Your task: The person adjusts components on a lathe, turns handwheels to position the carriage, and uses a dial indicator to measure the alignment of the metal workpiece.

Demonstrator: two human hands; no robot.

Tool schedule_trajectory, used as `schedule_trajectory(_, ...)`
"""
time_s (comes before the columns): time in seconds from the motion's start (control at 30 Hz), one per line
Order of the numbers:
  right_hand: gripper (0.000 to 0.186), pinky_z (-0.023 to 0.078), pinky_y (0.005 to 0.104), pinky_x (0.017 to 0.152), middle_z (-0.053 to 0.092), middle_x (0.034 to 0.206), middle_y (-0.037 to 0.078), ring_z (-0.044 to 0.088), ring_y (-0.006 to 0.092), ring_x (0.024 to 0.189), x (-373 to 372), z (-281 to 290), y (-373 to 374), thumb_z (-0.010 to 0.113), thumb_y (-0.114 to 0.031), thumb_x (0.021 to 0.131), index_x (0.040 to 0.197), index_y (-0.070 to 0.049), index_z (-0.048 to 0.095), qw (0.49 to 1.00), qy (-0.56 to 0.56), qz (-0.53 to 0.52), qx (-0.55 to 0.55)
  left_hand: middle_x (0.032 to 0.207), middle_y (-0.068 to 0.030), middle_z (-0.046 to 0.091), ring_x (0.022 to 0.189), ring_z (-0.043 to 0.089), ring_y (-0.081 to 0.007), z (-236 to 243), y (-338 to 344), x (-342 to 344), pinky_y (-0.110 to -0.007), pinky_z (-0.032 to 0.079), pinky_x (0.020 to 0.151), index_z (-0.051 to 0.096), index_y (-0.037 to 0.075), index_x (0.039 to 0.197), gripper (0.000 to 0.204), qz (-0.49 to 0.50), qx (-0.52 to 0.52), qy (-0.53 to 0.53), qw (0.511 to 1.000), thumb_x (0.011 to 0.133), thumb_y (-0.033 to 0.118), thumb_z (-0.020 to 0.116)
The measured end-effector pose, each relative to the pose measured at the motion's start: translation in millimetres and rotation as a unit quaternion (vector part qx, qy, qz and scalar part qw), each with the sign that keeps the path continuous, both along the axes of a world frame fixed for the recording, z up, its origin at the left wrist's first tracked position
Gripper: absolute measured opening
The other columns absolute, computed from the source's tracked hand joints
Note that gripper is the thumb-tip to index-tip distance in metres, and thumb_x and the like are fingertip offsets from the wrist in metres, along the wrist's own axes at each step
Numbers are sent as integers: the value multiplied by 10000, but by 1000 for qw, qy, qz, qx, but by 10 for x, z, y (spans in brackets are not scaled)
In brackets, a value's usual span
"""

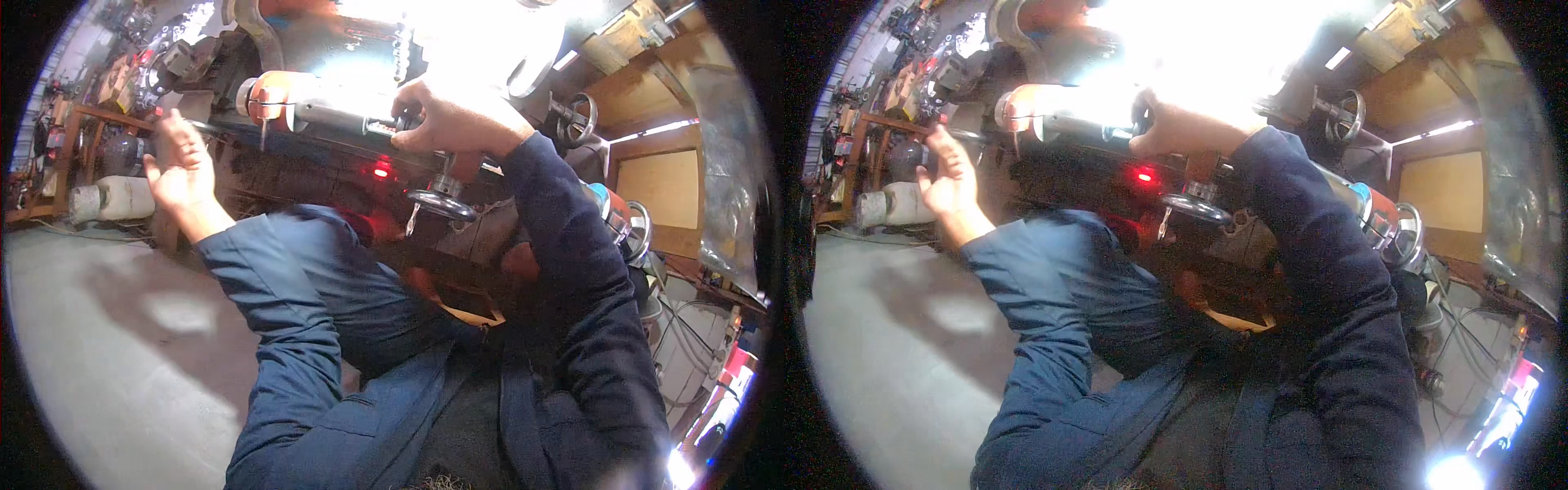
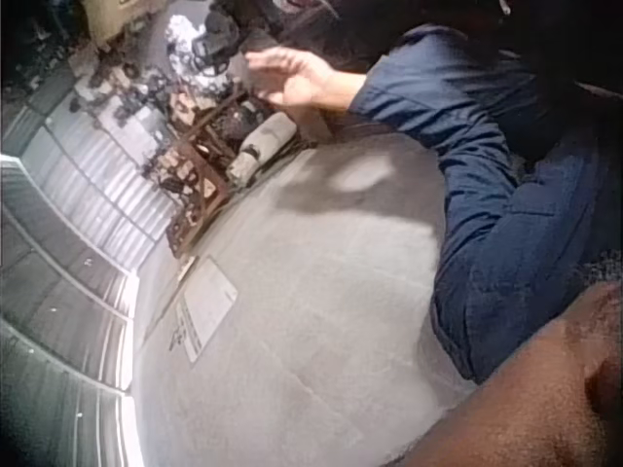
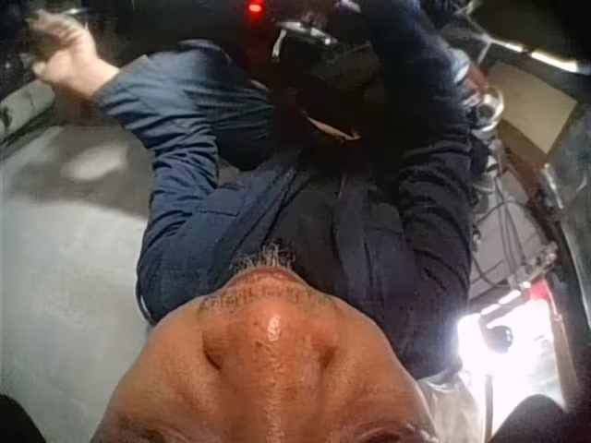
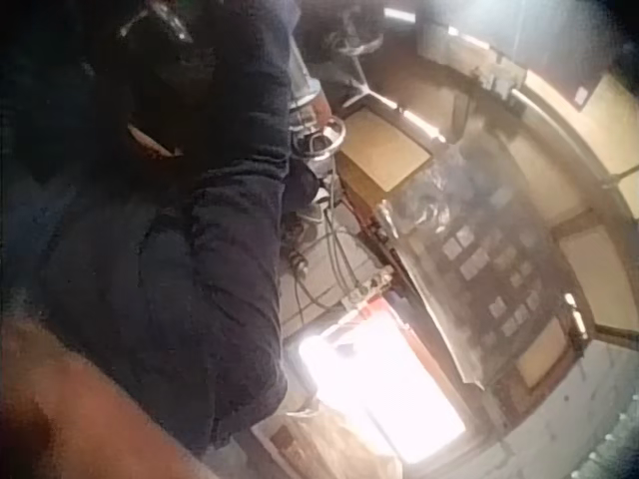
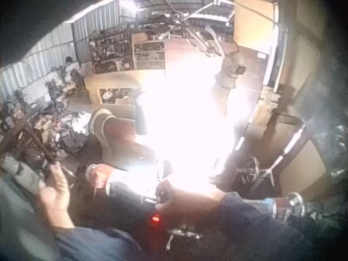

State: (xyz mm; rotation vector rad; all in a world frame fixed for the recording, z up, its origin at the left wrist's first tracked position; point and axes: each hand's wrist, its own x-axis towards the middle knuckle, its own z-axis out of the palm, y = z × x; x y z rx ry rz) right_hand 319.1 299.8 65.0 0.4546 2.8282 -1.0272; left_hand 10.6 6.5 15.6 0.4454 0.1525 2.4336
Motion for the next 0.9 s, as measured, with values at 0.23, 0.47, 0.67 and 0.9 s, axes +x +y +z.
schedule_trajectory(0.23,491,545,366,769,690,923,125,668,244,825,134,-114,3,796,-424,754,1114,-114,671,995,97,-38,-9,1669,-134,183,1541,108,-278,-129,501,236,-493,70,1228,285,69,1571,890,451,-433,110,773,959,710,366)
schedule_trajectory(0.47,472,550,372,768,705,932,113,681,237,841,152,-39,26,805,-415,741,1063,-88,696,995,77,-67,-16,1594,-139,305,1368,414,-251,-404,1345,913,-429,297,1156,224,82,1596,890,376,-426,-21,822,965,645,500)
schedule_trajectory(0.67,458,543,366,783,715,937,113,688,251,867,119,51,14,786,-382,754,1054,-50,692,997,64,-33,15,1598,-193,273,1383,400,-401,-374,723,412,-541,290,1156,325,30,1527,837,213,-365,-1,906,976,658,374)
schedule_trajectory(0.9,513,544,383,791,712,944,148,691,278,860,180,106,12,779,-391,747,1070,-7,674,997,59,-42,9,1331,-147,614,1135,627,-216,-527,1129,535,-295,522,934,543,-1,1380,418,117,-330,144,926,1009,189,552)
